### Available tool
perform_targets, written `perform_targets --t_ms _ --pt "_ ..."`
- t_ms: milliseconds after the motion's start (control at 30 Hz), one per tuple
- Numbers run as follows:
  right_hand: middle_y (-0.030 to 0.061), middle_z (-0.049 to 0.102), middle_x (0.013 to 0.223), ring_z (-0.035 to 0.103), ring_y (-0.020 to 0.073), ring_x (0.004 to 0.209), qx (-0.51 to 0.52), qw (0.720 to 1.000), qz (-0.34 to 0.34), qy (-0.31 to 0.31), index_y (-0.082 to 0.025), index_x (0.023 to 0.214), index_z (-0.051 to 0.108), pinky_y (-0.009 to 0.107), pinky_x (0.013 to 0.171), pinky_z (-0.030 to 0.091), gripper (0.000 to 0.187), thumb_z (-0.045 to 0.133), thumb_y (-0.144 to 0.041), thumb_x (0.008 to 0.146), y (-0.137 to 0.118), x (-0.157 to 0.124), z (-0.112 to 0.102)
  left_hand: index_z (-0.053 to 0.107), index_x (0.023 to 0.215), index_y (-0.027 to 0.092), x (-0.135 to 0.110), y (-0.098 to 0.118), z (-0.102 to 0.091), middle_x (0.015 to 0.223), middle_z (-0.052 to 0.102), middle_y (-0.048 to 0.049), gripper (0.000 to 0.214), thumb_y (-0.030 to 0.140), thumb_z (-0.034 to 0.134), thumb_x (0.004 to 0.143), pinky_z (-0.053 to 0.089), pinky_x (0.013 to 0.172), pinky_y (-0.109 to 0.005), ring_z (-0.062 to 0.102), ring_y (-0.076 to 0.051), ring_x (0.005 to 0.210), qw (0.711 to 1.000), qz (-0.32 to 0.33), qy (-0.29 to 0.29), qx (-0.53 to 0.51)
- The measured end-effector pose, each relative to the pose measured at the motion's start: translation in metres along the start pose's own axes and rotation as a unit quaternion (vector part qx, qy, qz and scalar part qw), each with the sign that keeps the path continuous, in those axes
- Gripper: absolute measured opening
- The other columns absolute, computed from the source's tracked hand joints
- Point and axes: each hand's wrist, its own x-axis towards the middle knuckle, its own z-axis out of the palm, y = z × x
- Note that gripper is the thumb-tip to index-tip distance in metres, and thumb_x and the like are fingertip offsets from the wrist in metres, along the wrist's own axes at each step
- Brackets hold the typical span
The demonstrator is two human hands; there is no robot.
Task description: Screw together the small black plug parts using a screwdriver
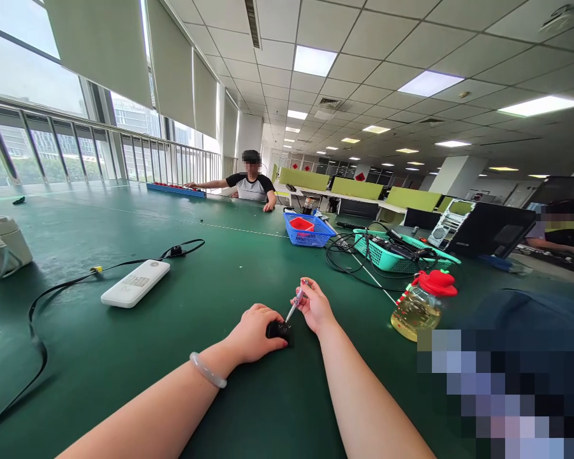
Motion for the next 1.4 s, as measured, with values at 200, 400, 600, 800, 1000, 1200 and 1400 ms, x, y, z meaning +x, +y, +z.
perform_targets --t_ms 200,400,600,800,1000,1200,1400 --pt "-0.0066 0.060 0.062 0.055 0.0093 0.050 0.006 1.000 -0.002 0.005 -0.023 0.085 0.058 0.028 0.056 0.054 0.046 0.089 -0.037 0.052 -0.0005 -0.0013 0.0007 0.068 0.100 0.025 -0.0002 0.0018 -0.0014 0.105 0.071 -0.0036 0.035 0.041 0.073 0.070 0.043 0.098 -0.042 0.055 -0.029 0.112 1.000 -0.007 -0.002 0.000" --pt "-0.0065 0.060 0.062 0.055 0.0095 0.051 0.008 1.000 -0.001 0.002 -0.023 0.085 0.058 0.028 0.056 0.054 0.046 0.088 -0.037 0.053 -0.0008 -0.0009 -0.0002 0.068 0.100 0.025 0.0002 0.0011 -0.0009 0.105 0.070 -0.0041 0.036 0.040 0.074 0.068 0.043 0.097 -0.042 0.054 -0.030 0.112 1.000 -0.011 -0.005 0.000" --pt "-0.0065 0.060 0.062 0.055 0.0094 0.050 0.003 1.000 0.000 -0.002 -0.023 0.084 0.059 0.028 0.056 0.054 0.045 0.088 -0.038 0.053 -0.0008 -0.0005 -0.0002 0.069 0.100 0.025 0.0000 0.0014 -0.0010 0.105 0.070 -0.0034 0.035 0.041 0.074 0.069 0.043 0.097 -0.041 0.055 -0.029 0.111 1.000 -0.009 -0.002 -0.003" --pt "-0.0062 0.060 0.062 0.056 0.0094 0.050 0.005 1.000 0.001 -0.007 -0.023 0.085 0.059 0.028 0.057 0.054 0.044 0.088 -0.038 0.055 0.0005 0.0007 -0.0018 0.068 0.100 0.025 0.0007 0.0013 -0.0008 0.105 0.071 -0.0031 0.037 0.040 0.076 0.067 0.043 0.098 -0.041 0.054 -0.029 0.113 1.000 -0.016 -0.004 -0.005" --pt "-0.0062 0.060 0.062 0.056 0.0095 0.050 0.011 1.000 0.004 -0.007 -0.023 0.085 0.058 0.028 0.056 0.054 0.046 0.089 -0.037 0.053 0.0002 0.0017 -0.0020 0.069 0.100 0.025 0.0013 0.0001 0.0001 0.106 0.071 -0.0032 0.037 0.040 0.076 0.067 0.043 0.098 -0.041 0.054 -0.029 0.113 1.000 -0.017 -0.002 -0.006" --pt "-0.0062 0.060 0.063 0.056 0.0091 0.050 0.012 1.000 0.002 -0.008 -0.023 0.085 0.058 0.028 0.057 0.054 0.043 0.088 -0.036 0.056 0.0000 0.0013 -0.0017 0.069 0.101 0.025 0.0015 -0.0004 0.0003 0.106 0.070 -0.0032 0.039 0.041 0.076 0.066 0.043 0.098 -0.041 0.054 -0.029 0.113 1.000 -0.020 -0.005 -0.004" --pt "-0.0063 0.060 0.064 0.056 0.0094 0.050 0.017 1.000 0.002 -0.009 -0.023 0.085 0.058 0.028 0.056 0.054 0.044 0.088 -0.036 0.055 -0.0005 0.0003 -0.0010 0.069 0.101 0.025 0.0012 0.0017 -0.0011 0.106 0.070 -0.0037 0.038 0.041 0.075 0.067 0.042 0.100 -0.041 0.054 -0.029 0.115 1.000 -0.022 -0.008 0.001"
